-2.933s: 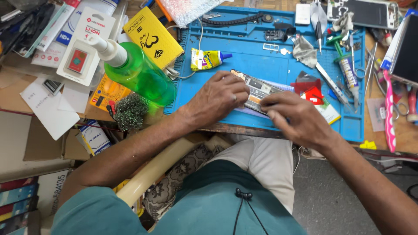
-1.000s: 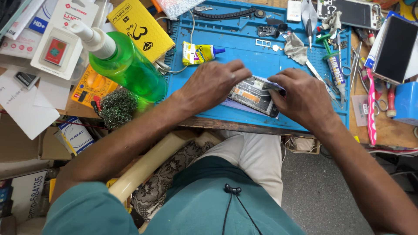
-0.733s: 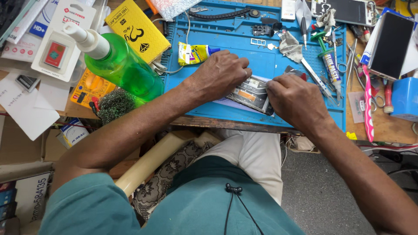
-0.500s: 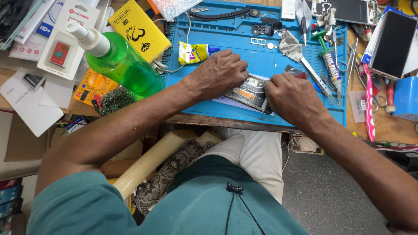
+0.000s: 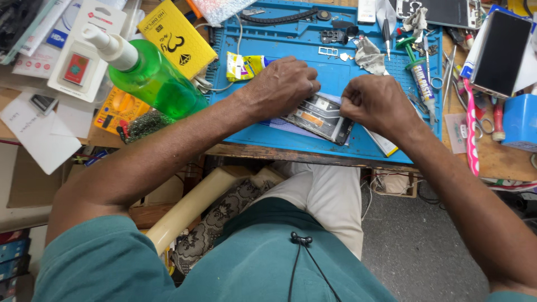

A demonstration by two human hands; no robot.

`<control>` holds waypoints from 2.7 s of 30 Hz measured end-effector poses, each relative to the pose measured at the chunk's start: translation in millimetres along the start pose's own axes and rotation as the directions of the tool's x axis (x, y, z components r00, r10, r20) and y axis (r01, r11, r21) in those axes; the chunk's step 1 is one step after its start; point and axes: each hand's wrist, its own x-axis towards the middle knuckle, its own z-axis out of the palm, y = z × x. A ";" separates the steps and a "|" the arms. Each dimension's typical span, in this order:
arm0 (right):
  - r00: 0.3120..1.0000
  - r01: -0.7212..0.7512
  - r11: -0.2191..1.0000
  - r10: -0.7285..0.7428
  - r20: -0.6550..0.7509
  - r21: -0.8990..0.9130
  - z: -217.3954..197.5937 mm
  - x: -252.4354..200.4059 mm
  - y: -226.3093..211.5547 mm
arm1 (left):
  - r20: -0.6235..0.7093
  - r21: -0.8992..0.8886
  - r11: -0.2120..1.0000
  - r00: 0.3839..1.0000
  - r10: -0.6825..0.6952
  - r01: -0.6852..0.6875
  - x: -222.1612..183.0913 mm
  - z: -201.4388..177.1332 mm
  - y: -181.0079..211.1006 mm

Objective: The person disassembles a smartphone, removes the back cover and battery, and then reassembles the device. They handle the phone's internal components, including the motherboard and battery, and use a metal prying tool to separate the casing.

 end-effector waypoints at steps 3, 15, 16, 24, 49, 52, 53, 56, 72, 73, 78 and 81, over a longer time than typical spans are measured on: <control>0.998 -0.065 0.989 0.067 -0.009 0.135 -12.0 -5.1 4.3 | 0.000 -0.183 0.978 0.994 -0.105 0.103 1.5 5.5 -10.7; 0.972 -0.221 0.929 0.184 -0.148 -0.296 -27.5 -86.1 6.3 | -0.115 -0.209 0.972 0.984 -0.136 0.110 -4.6 -17.8 14.0; 0.945 -0.322 0.932 0.306 -0.116 -0.168 -29.4 -83.7 12.3 | -0.075 -0.208 0.971 0.987 -0.139 0.120 -9.9 -25.4 19.0; 0.849 -0.301 0.925 0.370 -0.377 0.230 -51.9 -96.1 22.3 | -0.132 -0.648 0.752 0.954 -0.268 0.122 31.8 -20.2 49.7; 0.862 0.138 0.454 0.382 -0.332 0.880 -23.6 -90.4 107.6 | 0.152 -0.908 0.333 0.939 -0.308 0.256 157.2 64.3 22.8; 0.843 -0.047 0.680 0.420 -0.336 0.732 -25.3 -83.2 85.3 | 0.063 -0.879 0.423 0.931 -0.360 0.223 139.0 50.5 17.3; 0.857 -0.015 0.674 0.389 -0.338 0.739 -27.6 -79.7 73.5 | -0.138 -0.779 0.616 0.928 -0.345 0.114 120.2 42.1 14.9; 0.854 0.104 0.614 0.349 -0.387 0.782 -47.6 -63.4 42.7 | -0.211 -0.293 0.948 0.959 -0.187 0.120 62.4 -5.3 0.5; 0.976 -0.164 0.846 0.063 0.209 0.508 -4.6 19.3 -15.2 | -0.021 -0.124 0.983 0.990 -0.139 0.135 -71.8 -22.9 69.7; 0.969 -0.189 0.848 0.080 0.233 0.495 -5.6 19.7 -16.2 | -0.026 -0.122 0.983 0.990 -0.139 0.135 -72.1 -22.0 70.0; 0.923 -0.267 0.892 0.128 0.364 0.365 -10.6 24.3 -24.8 | -0.025 -0.215 0.950 0.971 -0.239 0.228 -71.5 -20.8 61.4; 0.903 -0.287 0.930 0.184 0.387 0.228 -15.2 26.7 -30.1 | -0.072 -0.253 0.917 0.939 -0.337 0.310 -64.5 -19.3 49.0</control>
